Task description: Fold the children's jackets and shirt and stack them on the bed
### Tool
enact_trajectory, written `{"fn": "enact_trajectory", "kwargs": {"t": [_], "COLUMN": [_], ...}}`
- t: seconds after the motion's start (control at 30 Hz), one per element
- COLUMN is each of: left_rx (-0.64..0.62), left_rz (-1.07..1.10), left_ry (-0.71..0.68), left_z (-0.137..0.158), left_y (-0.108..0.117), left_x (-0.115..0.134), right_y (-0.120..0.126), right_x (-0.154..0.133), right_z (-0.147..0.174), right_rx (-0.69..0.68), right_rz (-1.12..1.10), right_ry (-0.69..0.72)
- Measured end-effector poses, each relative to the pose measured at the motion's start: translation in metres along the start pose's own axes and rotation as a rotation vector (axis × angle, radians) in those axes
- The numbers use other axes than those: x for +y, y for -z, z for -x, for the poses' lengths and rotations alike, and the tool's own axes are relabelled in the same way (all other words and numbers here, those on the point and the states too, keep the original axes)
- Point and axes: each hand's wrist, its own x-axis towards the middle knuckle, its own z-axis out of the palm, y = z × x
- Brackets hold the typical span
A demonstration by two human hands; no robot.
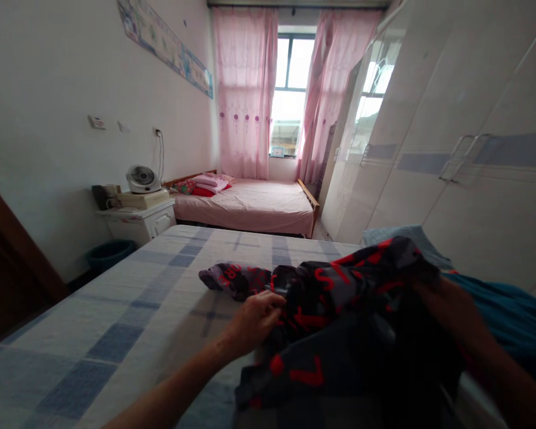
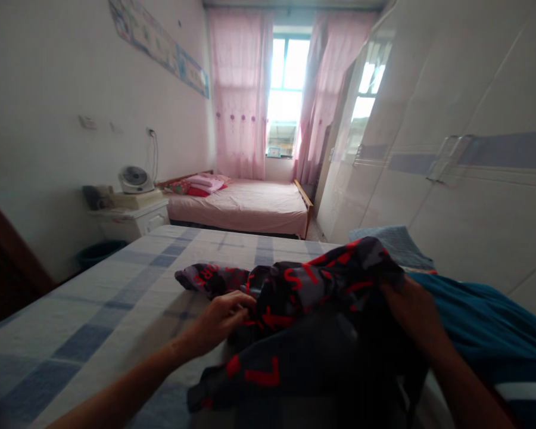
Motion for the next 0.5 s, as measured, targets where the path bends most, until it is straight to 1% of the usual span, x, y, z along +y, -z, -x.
{"fn": "enact_trajectory", "kwargs": {"t": [0.07,0.1,0.17,0.2,0.27,0.33,0.37,0.43,0.5], "left_rx": [-0.017,-0.026,-0.003,0.022,0.057,0.035,0.021,0.011,0.006], "left_rz": [-0.101,-0.13,-0.103,-0.043,0.115,0.247,0.286,0.348,0.427], "left_ry": [0.065,0.085,0.14,0.181,0.252,0.278,0.277,0.278,0.282], "left_z": [0.006,0.008,0.008,0.006,-0.002,-0.012,-0.018,-0.028,-0.037], "left_y": [0.01,0.013,0.014,0.012,0.004,-0.009,-0.017,-0.034,-0.044], "left_x": [-0.025,-0.035,-0.047,-0.05,-0.05,-0.046,-0.043,-0.035,-0.025], "right_y": [0.006,0.007,0.008,0.006,0.003,-0.004,-0.008,-0.019,-0.031], "right_x": [0.024,0.028,0.022,0.014,-0.009,-0.032,-0.043,-0.06,-0.072], "right_z": [-0.002,0.002,0.013,0.021,0.034,0.044,0.047,0.048,0.043], "right_rx": [0.087,0.154,0.279,0.297,0.232,0.11,0.053,-0.012,-0.051], "right_rz": [0.11,0.161,0.206,0.198,0.157,0.132,0.129,0.115,0.089], "right_ry": [-0.035,-0.022,0.063,0.142,0.343,0.524,0.584,0.622,0.598]}}
